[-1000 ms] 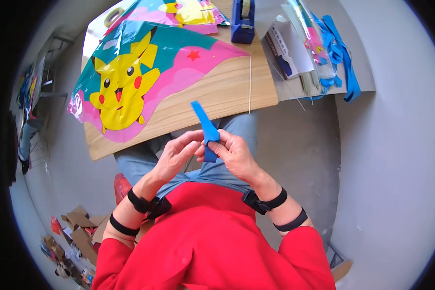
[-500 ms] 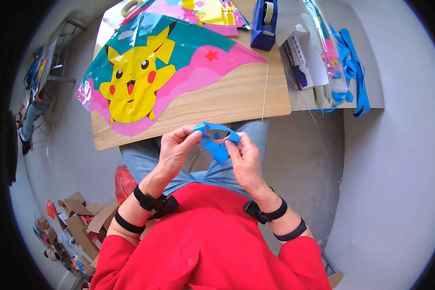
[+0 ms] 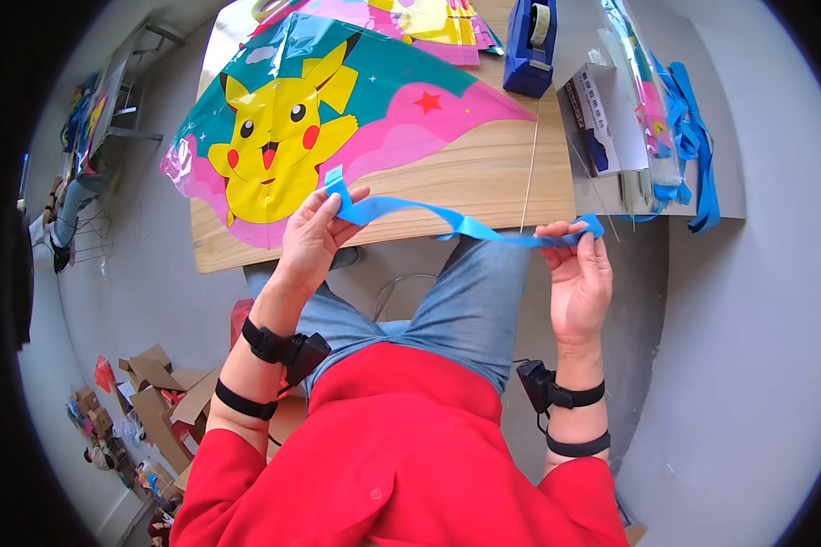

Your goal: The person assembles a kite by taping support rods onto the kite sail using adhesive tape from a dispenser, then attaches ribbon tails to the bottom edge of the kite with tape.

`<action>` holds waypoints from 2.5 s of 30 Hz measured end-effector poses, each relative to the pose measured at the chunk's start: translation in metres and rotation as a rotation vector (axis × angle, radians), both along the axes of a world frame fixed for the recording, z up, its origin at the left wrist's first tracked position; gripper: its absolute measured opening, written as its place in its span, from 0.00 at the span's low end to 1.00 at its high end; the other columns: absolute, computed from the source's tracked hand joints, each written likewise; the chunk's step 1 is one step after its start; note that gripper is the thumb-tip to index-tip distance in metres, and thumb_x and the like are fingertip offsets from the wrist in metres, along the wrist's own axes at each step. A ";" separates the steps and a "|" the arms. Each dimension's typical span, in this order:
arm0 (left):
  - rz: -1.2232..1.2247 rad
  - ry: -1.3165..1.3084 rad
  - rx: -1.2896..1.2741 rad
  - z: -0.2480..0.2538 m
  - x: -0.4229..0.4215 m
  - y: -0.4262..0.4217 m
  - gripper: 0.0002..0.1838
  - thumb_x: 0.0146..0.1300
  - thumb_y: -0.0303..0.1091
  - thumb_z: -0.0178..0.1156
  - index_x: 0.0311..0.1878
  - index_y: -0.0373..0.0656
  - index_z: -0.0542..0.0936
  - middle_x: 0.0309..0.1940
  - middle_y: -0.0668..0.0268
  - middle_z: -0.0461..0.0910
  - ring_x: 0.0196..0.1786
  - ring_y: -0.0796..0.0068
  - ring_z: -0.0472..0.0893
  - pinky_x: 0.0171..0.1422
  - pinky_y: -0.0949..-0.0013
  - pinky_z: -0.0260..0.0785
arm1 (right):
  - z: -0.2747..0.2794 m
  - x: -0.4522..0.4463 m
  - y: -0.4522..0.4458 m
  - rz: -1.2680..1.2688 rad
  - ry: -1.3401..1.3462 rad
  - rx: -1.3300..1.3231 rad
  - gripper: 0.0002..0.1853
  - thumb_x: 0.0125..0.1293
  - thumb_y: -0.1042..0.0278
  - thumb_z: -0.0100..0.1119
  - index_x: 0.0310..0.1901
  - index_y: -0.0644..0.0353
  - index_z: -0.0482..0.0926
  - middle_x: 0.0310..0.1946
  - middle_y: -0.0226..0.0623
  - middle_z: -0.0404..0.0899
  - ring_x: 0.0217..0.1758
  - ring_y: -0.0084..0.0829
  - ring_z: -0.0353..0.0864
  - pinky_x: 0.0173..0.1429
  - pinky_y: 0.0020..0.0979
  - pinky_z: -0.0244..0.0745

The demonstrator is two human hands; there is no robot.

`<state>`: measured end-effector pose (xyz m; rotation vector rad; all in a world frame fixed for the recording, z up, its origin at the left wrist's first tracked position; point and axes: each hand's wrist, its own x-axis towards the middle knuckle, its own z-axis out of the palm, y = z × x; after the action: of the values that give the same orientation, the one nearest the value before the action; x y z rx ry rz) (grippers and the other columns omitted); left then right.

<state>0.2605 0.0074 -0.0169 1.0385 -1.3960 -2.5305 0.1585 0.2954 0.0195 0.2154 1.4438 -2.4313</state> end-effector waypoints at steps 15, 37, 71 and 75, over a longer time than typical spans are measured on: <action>0.431 0.138 -0.494 0.035 0.032 -0.232 0.18 0.77 0.34 0.43 0.63 0.36 0.69 0.65 0.54 0.73 0.68 0.59 0.73 0.71 0.58 0.68 | -0.063 -0.054 0.210 -0.299 -0.032 0.160 0.11 0.76 0.69 0.49 0.54 0.61 0.76 0.31 0.30 0.74 0.22 0.17 0.60 0.35 0.24 0.64; -0.292 -0.164 -1.276 -0.042 -0.061 -0.278 0.11 0.69 0.29 0.59 0.51 0.37 0.83 0.45 0.63 0.86 0.50 0.72 0.85 0.57 0.75 0.75 | -0.020 -0.032 -0.027 0.532 -0.001 0.388 0.24 0.71 0.76 0.55 0.67 0.61 0.68 0.37 0.34 0.81 0.27 0.16 0.75 0.31 0.19 0.71; -0.541 -0.104 0.143 -0.023 -0.086 0.102 0.10 0.67 0.35 0.63 0.47 0.41 0.85 0.39 0.70 0.85 0.45 0.80 0.80 0.54 0.71 0.72 | -0.017 0.011 -0.026 0.344 -0.091 0.268 0.36 0.65 0.86 0.57 0.71 0.62 0.51 0.67 0.53 0.65 0.33 0.29 0.85 0.33 0.23 0.80; -0.475 -0.085 0.190 -0.036 -0.081 0.114 0.09 0.69 0.35 0.61 0.47 0.42 0.85 0.42 0.68 0.85 0.46 0.80 0.80 0.56 0.70 0.72 | -0.015 0.023 -0.010 0.324 -0.201 0.301 0.39 0.64 0.85 0.59 0.72 0.63 0.49 0.60 0.51 0.72 0.33 0.29 0.85 0.33 0.24 0.81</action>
<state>0.1799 0.1214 -0.0525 0.9408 -1.6135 -3.0370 0.1819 0.2852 0.0045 0.2605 1.6048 -1.8780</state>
